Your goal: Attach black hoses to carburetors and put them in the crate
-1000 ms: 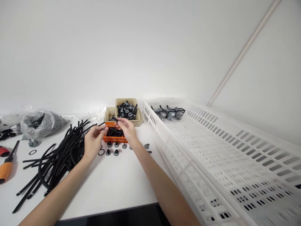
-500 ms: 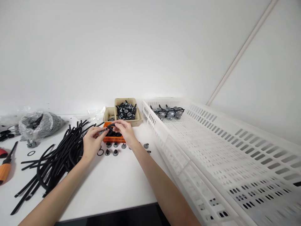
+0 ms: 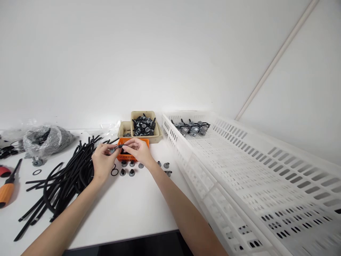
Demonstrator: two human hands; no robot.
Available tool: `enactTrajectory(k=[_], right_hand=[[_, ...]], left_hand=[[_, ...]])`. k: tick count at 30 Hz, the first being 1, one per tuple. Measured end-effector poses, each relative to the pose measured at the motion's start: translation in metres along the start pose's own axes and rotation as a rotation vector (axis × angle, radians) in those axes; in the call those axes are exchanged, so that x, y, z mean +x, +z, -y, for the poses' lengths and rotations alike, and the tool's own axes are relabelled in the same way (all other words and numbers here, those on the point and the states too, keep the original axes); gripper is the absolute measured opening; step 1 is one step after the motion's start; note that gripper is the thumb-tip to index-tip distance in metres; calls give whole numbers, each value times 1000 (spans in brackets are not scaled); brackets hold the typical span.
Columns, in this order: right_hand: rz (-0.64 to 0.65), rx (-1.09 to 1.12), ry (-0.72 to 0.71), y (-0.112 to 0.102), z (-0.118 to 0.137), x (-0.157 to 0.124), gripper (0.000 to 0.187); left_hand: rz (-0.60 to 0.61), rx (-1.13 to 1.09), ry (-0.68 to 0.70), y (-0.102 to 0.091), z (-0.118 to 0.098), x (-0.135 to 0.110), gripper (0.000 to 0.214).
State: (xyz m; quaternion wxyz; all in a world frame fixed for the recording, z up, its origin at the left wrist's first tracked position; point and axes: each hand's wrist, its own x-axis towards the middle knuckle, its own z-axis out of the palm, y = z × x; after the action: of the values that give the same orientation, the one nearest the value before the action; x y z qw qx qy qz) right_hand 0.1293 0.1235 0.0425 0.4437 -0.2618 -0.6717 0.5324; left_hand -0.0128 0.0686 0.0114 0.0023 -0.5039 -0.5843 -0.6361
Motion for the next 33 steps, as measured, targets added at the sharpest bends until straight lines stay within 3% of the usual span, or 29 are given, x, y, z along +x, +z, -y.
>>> enactTrajectory(k=[14, 24, 33], right_hand=[[-28, -26, 12, -1, -1, -1, 20], [-23, 35, -66, -5, -5, 1, 19], [-16, 45, -49, -3, -10, 5, 22]], left_hand=[[-71, 59, 378, 0, -8, -3, 17], [-78, 33, 441, 2, -9, -5, 10], [-71, 19, 505, 2, -7, -5, 16]])
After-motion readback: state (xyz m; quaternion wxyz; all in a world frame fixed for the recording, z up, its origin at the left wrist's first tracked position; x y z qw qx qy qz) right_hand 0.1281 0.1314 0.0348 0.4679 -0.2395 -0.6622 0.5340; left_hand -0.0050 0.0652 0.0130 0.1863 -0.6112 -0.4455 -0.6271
